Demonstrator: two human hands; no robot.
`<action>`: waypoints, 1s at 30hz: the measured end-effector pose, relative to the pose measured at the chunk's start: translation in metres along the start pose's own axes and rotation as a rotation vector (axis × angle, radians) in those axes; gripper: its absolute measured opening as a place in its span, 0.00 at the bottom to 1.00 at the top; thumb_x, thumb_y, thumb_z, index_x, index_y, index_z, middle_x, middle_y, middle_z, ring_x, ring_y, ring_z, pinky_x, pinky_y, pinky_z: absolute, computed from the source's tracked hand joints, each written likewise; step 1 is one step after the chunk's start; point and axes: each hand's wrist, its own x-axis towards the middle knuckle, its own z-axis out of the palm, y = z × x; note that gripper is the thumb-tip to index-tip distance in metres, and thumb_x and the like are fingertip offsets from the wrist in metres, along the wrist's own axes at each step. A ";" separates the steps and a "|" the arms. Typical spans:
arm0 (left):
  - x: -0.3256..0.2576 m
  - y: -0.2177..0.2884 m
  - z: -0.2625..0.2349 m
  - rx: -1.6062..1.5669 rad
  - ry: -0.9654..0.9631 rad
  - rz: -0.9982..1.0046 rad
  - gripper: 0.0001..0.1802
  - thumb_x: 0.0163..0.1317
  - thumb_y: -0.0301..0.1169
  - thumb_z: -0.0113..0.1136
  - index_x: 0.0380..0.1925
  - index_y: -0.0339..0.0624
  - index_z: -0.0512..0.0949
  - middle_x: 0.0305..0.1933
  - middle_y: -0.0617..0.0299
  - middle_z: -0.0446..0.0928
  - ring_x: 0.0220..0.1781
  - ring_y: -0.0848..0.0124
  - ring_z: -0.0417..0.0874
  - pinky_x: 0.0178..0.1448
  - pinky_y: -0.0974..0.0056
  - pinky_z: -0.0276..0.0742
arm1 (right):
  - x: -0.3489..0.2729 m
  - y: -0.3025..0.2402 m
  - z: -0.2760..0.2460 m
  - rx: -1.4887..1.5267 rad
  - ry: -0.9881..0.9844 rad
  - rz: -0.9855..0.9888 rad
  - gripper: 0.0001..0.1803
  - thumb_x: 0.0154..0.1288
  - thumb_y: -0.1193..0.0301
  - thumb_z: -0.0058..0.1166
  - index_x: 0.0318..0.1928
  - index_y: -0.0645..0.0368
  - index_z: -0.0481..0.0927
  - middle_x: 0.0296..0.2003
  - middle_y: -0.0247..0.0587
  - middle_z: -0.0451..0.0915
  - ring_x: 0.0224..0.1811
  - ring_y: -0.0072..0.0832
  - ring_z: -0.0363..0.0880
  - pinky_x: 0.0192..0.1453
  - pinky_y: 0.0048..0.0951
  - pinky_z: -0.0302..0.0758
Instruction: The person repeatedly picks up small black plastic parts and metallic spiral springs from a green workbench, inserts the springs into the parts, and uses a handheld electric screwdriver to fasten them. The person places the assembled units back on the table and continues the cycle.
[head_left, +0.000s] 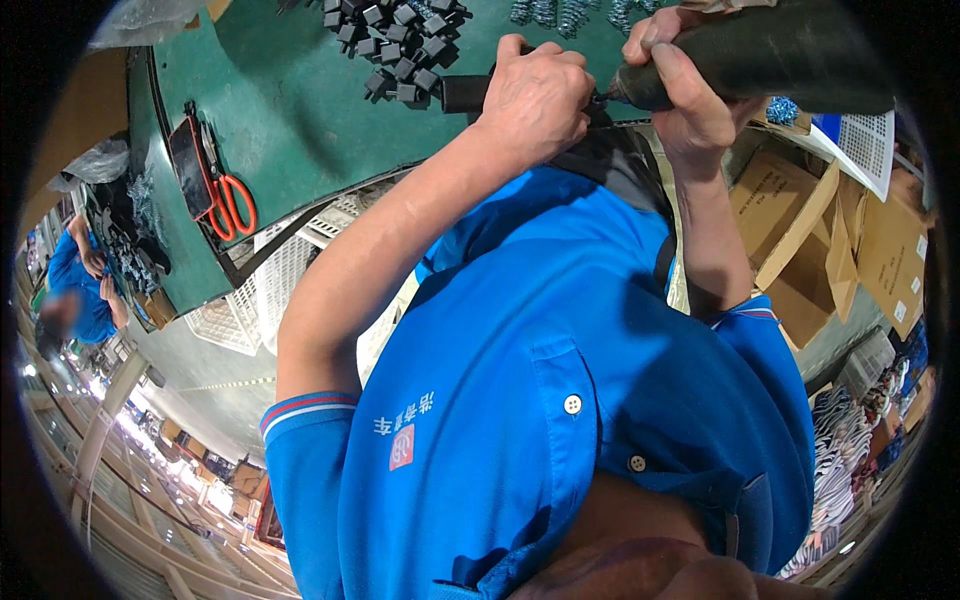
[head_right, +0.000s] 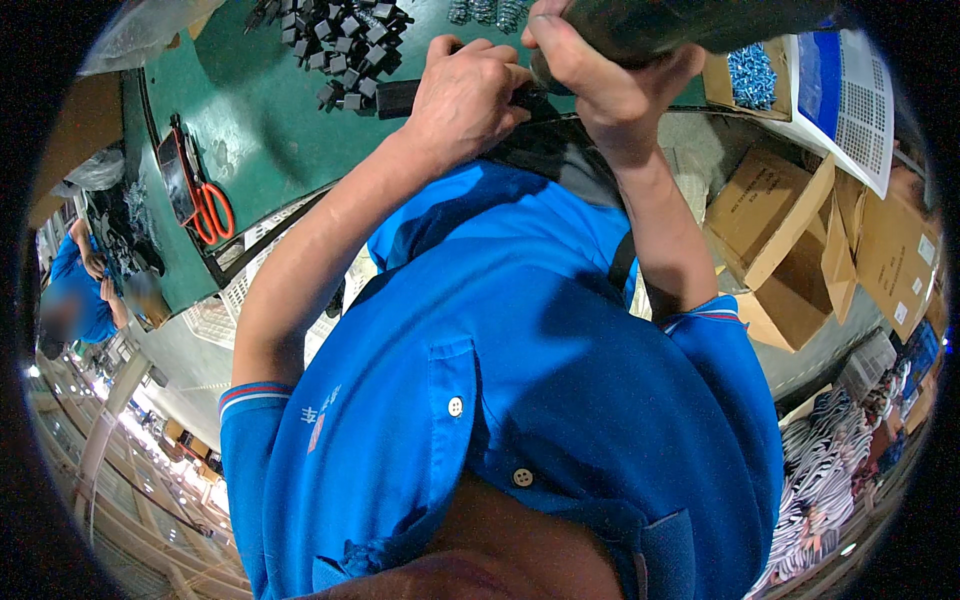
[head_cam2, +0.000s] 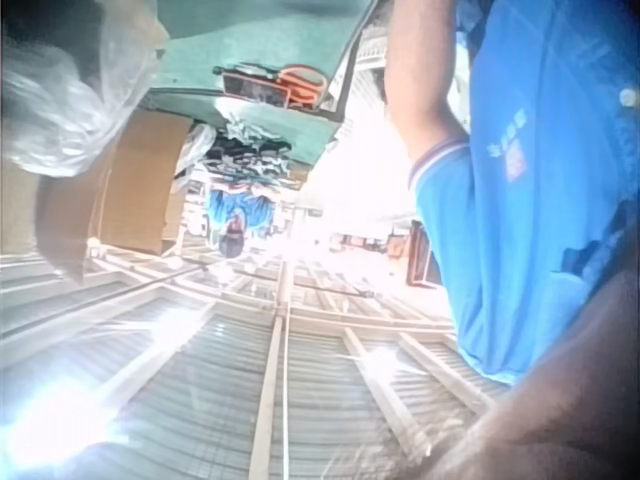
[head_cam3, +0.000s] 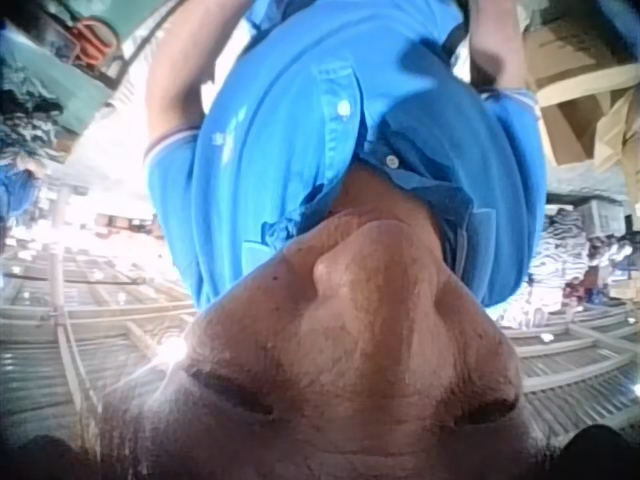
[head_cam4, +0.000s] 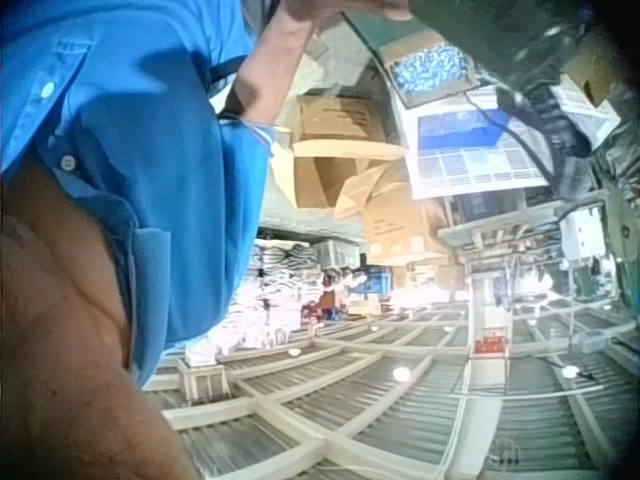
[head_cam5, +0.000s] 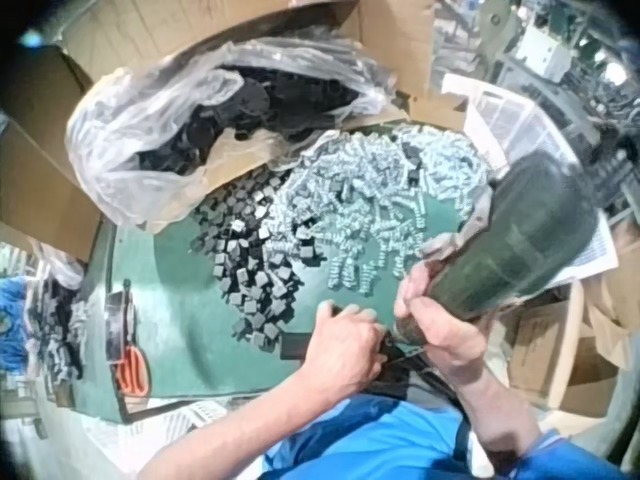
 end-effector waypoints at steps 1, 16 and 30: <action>0.000 0.000 -0.001 -0.004 0.003 -0.001 0.16 0.46 0.35 0.71 0.38 0.49 0.86 0.35 0.62 0.77 0.47 0.62 0.79 0.57 0.49 0.66 | 0.001 -0.005 0.000 0.019 -0.020 0.043 0.32 0.50 0.81 0.58 0.59 0.63 0.65 0.32 0.41 0.73 0.32 0.33 0.76 0.37 0.33 0.75; 0.005 0.008 -0.001 -0.030 -0.002 0.056 0.20 0.49 0.41 0.69 0.44 0.49 0.85 0.37 0.61 0.78 0.50 0.62 0.79 0.61 0.50 0.65 | 0.033 -0.034 -0.032 0.186 -0.622 0.071 0.31 0.52 0.68 0.63 0.56 0.70 0.71 0.30 0.39 0.77 0.32 0.31 0.78 0.38 0.31 0.75; -0.294 -0.072 -0.061 0.479 -0.435 -1.026 0.10 0.51 0.30 0.59 0.33 0.43 0.84 0.42 0.51 0.80 0.48 0.55 0.81 0.62 0.38 0.62 | 0.019 -0.008 -0.092 -1.200 0.171 0.143 0.25 0.59 0.64 0.65 0.51 0.69 0.76 0.39 0.51 0.83 0.37 0.37 0.82 0.45 0.36 0.77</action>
